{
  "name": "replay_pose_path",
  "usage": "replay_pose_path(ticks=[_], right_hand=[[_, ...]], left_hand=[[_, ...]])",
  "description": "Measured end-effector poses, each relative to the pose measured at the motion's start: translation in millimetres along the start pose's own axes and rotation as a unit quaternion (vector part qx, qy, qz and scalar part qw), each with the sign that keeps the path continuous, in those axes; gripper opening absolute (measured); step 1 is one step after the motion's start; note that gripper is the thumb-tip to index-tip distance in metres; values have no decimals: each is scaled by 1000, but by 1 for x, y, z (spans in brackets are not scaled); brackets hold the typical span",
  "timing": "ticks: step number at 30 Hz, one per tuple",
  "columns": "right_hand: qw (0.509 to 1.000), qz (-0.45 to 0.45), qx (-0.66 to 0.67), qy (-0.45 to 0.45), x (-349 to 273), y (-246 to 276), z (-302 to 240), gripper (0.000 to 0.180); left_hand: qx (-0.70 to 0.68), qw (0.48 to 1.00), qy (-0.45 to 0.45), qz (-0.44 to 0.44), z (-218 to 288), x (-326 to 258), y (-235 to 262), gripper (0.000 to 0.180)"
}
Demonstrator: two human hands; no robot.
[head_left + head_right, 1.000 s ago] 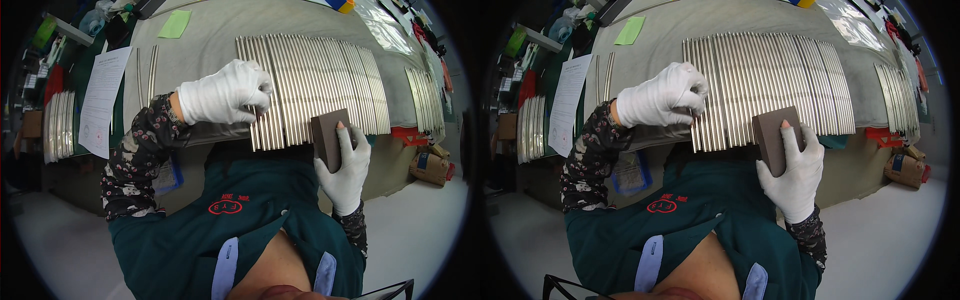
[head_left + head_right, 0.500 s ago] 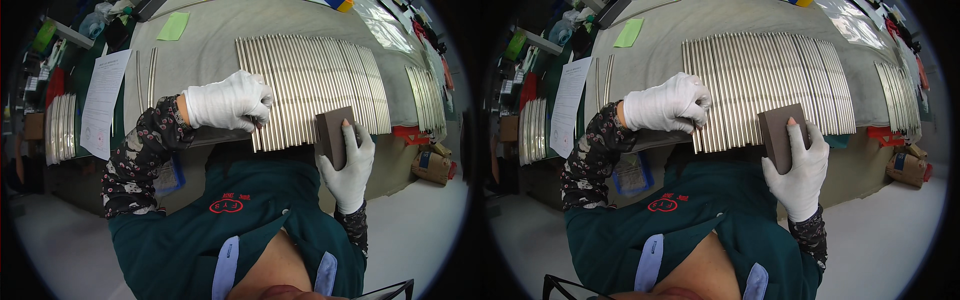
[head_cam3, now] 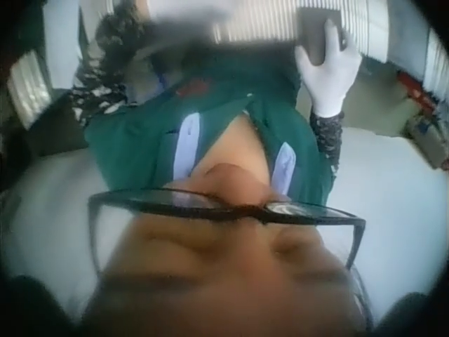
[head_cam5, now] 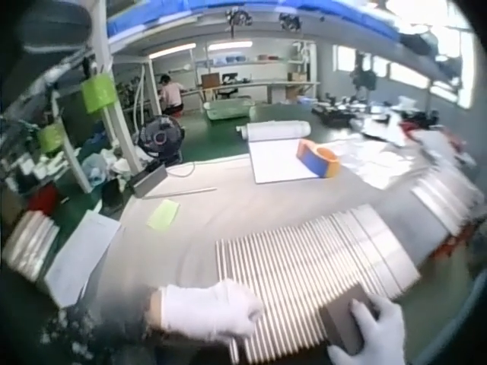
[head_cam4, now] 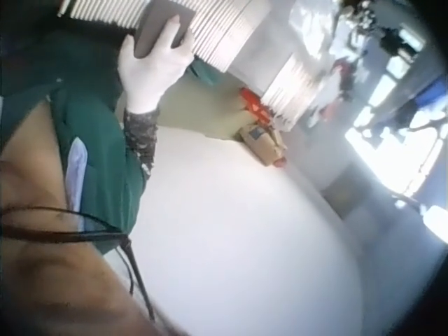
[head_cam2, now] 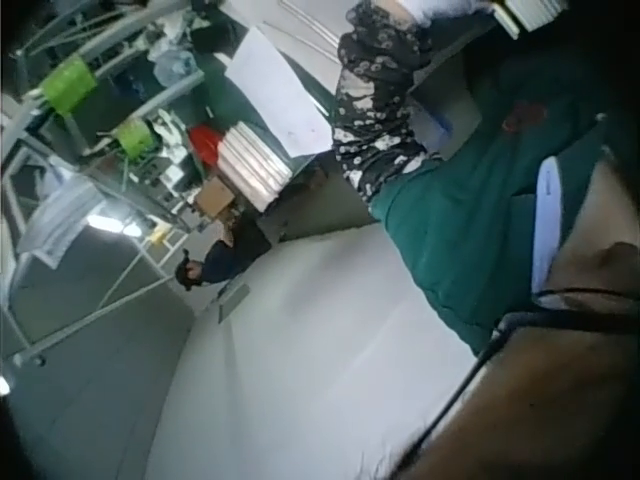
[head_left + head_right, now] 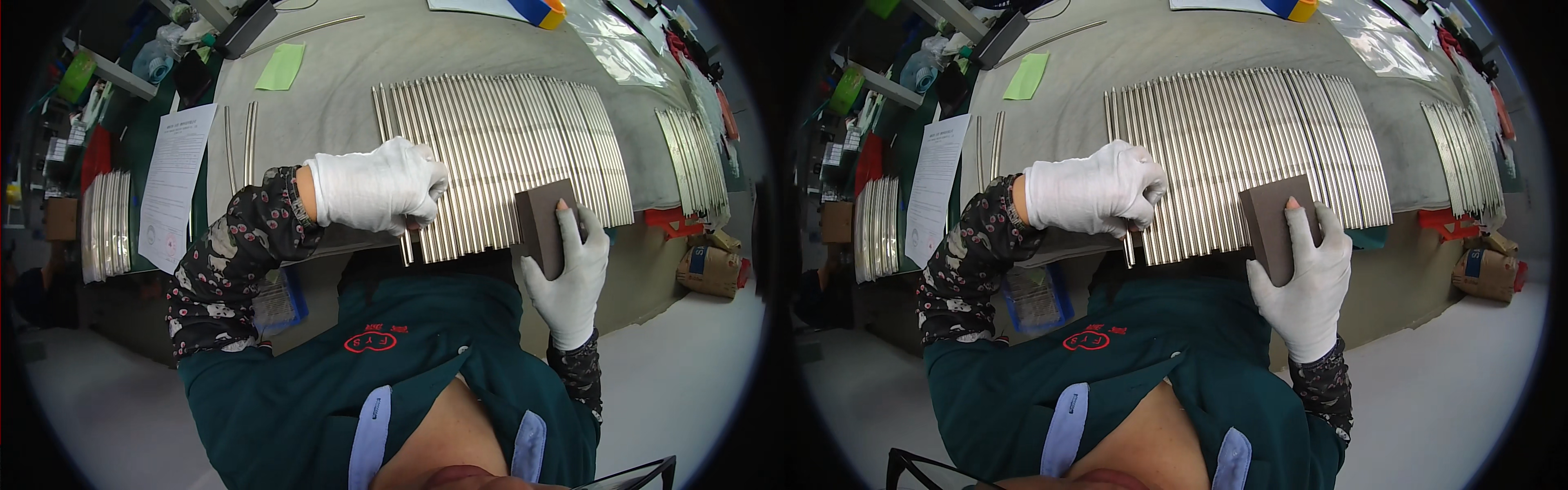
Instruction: Sanding the surfaces of thin metal rods using a sanding block.
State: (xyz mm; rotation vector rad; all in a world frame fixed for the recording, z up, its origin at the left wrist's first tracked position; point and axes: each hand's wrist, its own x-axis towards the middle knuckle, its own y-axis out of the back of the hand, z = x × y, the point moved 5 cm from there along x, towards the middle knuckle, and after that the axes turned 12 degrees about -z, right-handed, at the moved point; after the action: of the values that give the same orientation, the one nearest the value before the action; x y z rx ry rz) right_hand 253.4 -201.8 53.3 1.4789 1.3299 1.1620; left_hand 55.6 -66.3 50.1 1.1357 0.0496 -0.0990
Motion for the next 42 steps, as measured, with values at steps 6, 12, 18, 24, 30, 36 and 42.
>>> replay_pose_path(ticks=[6,12,18,24,30,36,42], right_hand=[[1000,26,-9,-6,5,2,12,79],[999,39,21,0,28,1,28,68],[996,31,80,7,37,9,40,60],[995,57,66,47,40,19,26,60],[968,-10,92,231,30,19,-36,52],[985,36,20,170,44,40,-22,46],[988,114,-86,65,58,41,17,44]], left_hand=[[-7,997,-38,60,-12,16,13,25],[-127,980,42,145,-45,50,6,20],[-64,975,38,208,-49,55,-1,16],[-41,976,48,210,-50,56,-3,16],[-20,978,57,200,-45,56,0,17],[-57,974,51,213,-47,60,2,18],[-69,976,56,196,-47,59,1,18]])
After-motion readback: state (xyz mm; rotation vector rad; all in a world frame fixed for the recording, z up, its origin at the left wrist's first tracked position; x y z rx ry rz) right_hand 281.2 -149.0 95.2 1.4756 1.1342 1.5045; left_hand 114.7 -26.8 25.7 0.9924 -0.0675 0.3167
